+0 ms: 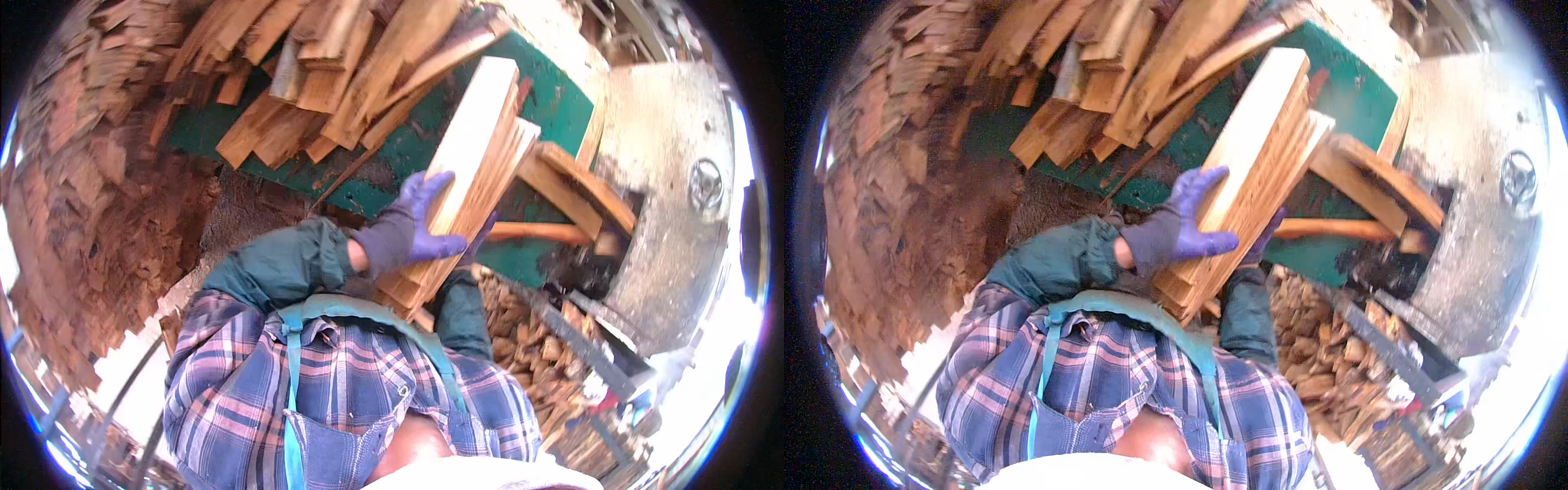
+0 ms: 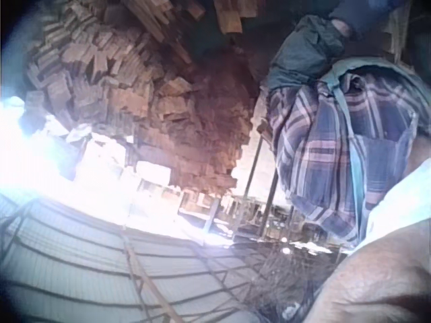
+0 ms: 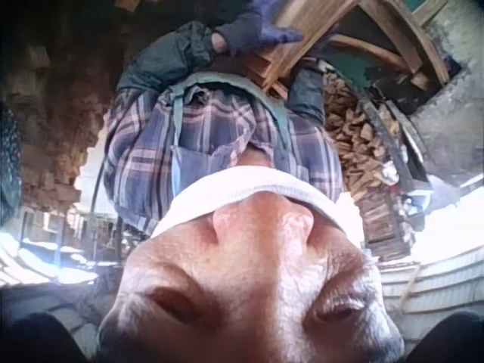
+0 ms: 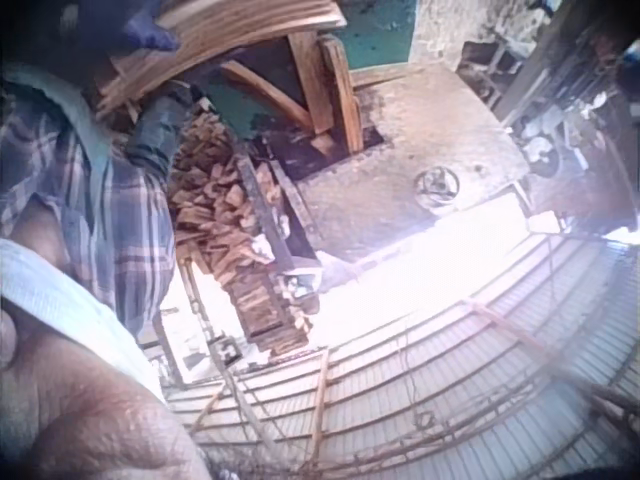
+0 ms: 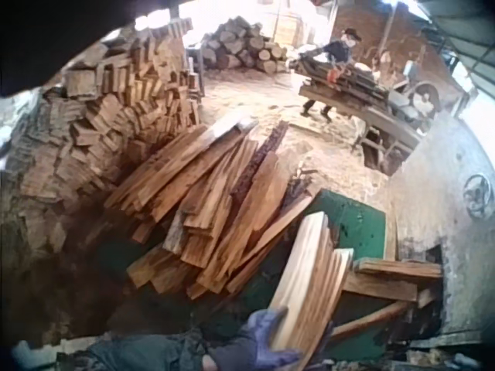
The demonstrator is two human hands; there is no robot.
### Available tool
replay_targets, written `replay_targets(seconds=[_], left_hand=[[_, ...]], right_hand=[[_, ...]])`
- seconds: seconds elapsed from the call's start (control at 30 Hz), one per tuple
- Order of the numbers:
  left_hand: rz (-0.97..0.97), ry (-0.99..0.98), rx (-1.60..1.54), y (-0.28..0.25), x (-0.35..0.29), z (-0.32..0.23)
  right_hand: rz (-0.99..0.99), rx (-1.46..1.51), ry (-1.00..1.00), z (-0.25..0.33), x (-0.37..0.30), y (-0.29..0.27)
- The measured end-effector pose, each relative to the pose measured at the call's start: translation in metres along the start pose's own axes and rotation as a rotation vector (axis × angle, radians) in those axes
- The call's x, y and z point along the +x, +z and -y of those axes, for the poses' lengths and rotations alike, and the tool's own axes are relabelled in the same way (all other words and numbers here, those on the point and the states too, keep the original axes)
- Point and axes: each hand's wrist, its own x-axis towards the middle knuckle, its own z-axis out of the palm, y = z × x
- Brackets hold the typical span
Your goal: The person picks up wooden planks from a pile on a green surface and stacks them neatly on a growing pile to the left. The person handles the wood by hand, wearing purple gloves, and arranges the planks in an organized manner.
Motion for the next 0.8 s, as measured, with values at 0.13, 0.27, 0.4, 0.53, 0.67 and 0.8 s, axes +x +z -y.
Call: replay_targets(seconds=[0.13,0.27,0.4,0.53,0.67,0.8], left_hand=[[-0.171,0.089,-0.057,-0.004,-0.031,-0.009],[-0.212,0.132,0.08,-0.018,-0.061,-0.006],[-0.378,0.255,0.122,-0.037,-0.099,-0.029],[-0.519,0.384,0.101,-0.085,-0.138,-0.066],[-0.844,0.792,0.173,-0.134,-0.144,-0.12],[-1.109,0.954,0.537,-0.207,-0.157,-0.191]], right_hand=[[0.26,0.258,0.054,-0.013,-0.027,0.009],[0.29,0.116,0.093,0.01,-0.054,0.04],[0.447,-0.067,0.106,0.051,-0.064,0.1],[0.67,-0.197,0.033,0.097,-0.059,0.208],[0.983,-0.248,-0.061,0.149,-0.06,0.346],[1.25,-0.257,-0.182,0.177,-0.08,0.492]])
